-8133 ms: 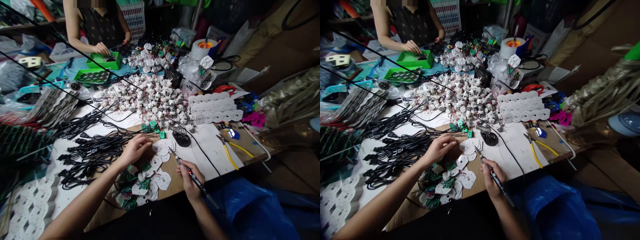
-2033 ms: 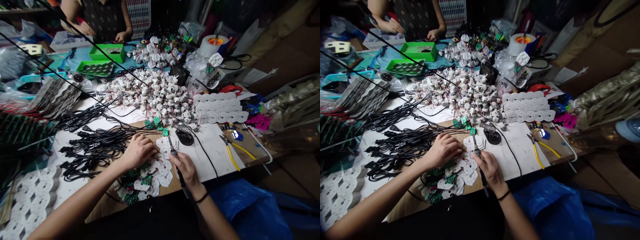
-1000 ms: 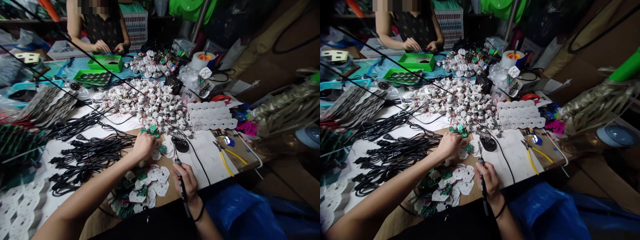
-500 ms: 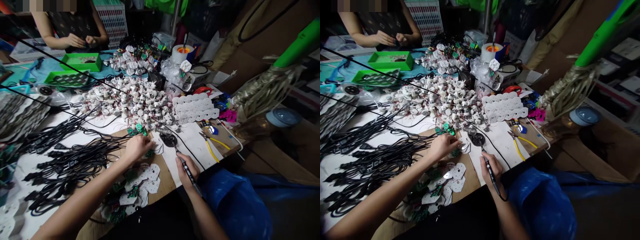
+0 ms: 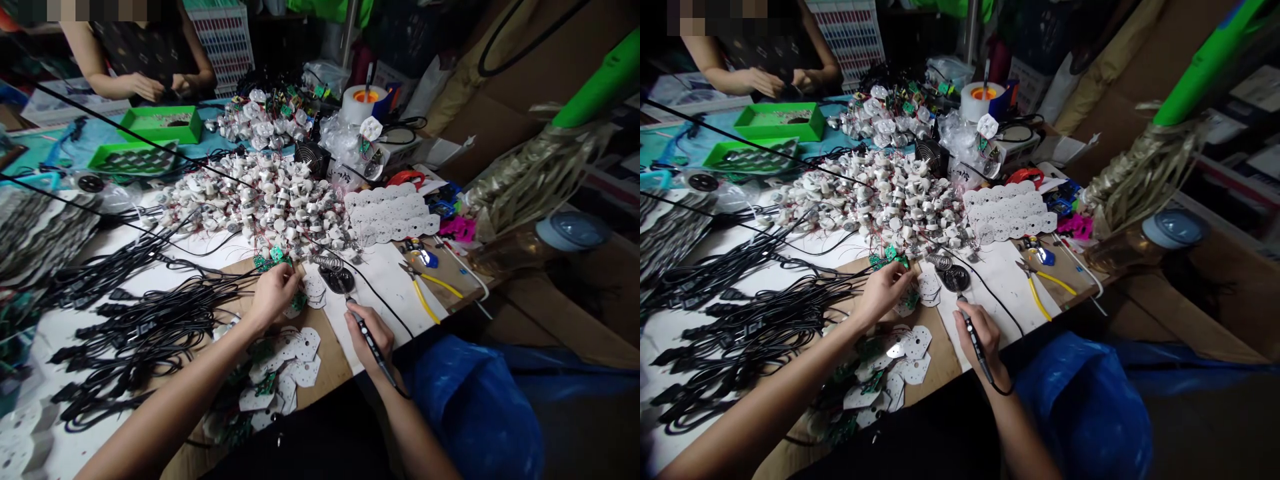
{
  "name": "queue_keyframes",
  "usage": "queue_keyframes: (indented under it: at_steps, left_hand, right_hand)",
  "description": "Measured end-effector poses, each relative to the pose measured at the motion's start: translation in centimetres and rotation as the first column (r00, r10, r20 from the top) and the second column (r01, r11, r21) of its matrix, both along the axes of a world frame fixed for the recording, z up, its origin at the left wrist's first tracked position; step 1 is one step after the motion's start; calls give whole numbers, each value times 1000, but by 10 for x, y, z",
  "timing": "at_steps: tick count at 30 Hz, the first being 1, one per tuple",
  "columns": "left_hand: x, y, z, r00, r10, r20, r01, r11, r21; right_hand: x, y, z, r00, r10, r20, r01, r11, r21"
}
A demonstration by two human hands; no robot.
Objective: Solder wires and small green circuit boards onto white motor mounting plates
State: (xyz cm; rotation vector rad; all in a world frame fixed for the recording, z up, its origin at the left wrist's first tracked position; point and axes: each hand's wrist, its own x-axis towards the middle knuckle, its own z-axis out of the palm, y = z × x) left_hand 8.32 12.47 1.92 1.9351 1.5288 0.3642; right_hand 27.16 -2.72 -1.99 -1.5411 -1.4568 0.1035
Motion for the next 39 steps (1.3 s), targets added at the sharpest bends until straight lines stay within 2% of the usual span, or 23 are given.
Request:
queue_keyframes:
  at_steps: [2,4,6,8,11,16,18,20,22,25,28,30,34,39]
  left_hand:
    - [-3,-2,-3,968,55,244,-31,995,-98]
    - [-4,-3,-6,860,125,495,-13,975,-223]
    - [-3,-4,-8,732,193,653,24,951,-308]
    - [-3,-4,-9,655,247,714,36,934,-356]
    - [-2,-4,-9,638,278,718,51,915,-400]
    - [-6,-1,2,736,185,651,123,909,-398]
    - [-12,0,10,813,110,571,153,907,-392]
    - [-21,1,18,916,-32,400,184,920,-347]
    - [-33,-2,23,972,-180,154,216,939,-268]
    - [-49,-12,26,964,-235,-127,207,958,-201]
    - [-55,-23,23,944,-201,-263,179,978,-106]
    - [-55,-29,20,931,-190,-311,179,982,-63]
    - [-52,-35,16,925,-188,-330,166,982,-93]
    - [-49,-38,15,913,-180,-367,152,983,-103]
  right_hand:
    - [0,0,0,1000,9,4,-9,1000,1]
    - [-1,1,0,1000,14,9,-14,1000,-3]
    - [-1,1,0,1000,11,12,-11,1000,-13]
    - [-2,1,-1,1000,9,12,-9,1000,-13]
    - [-3,2,-1,1000,16,11,-16,1000,-2]
    - [-2,1,1,1000,3,19,-3,1000,1]
    - [-1,-2,2,1000,-6,22,5,1000,17]
    - [0,-4,2,1000,-10,28,10,1000,25]
    - [-1,-7,2,1000,-6,30,5,1000,24]
    - [-7,-10,2,1000,13,4,-13,1000,19]
    - [-21,-11,3,995,99,-22,-98,994,55]
    - [-33,-11,5,982,184,-43,-180,981,71]
    - [-53,-13,10,945,302,-124,-301,953,25]
    - [-61,-14,11,941,277,-192,-291,955,-50]
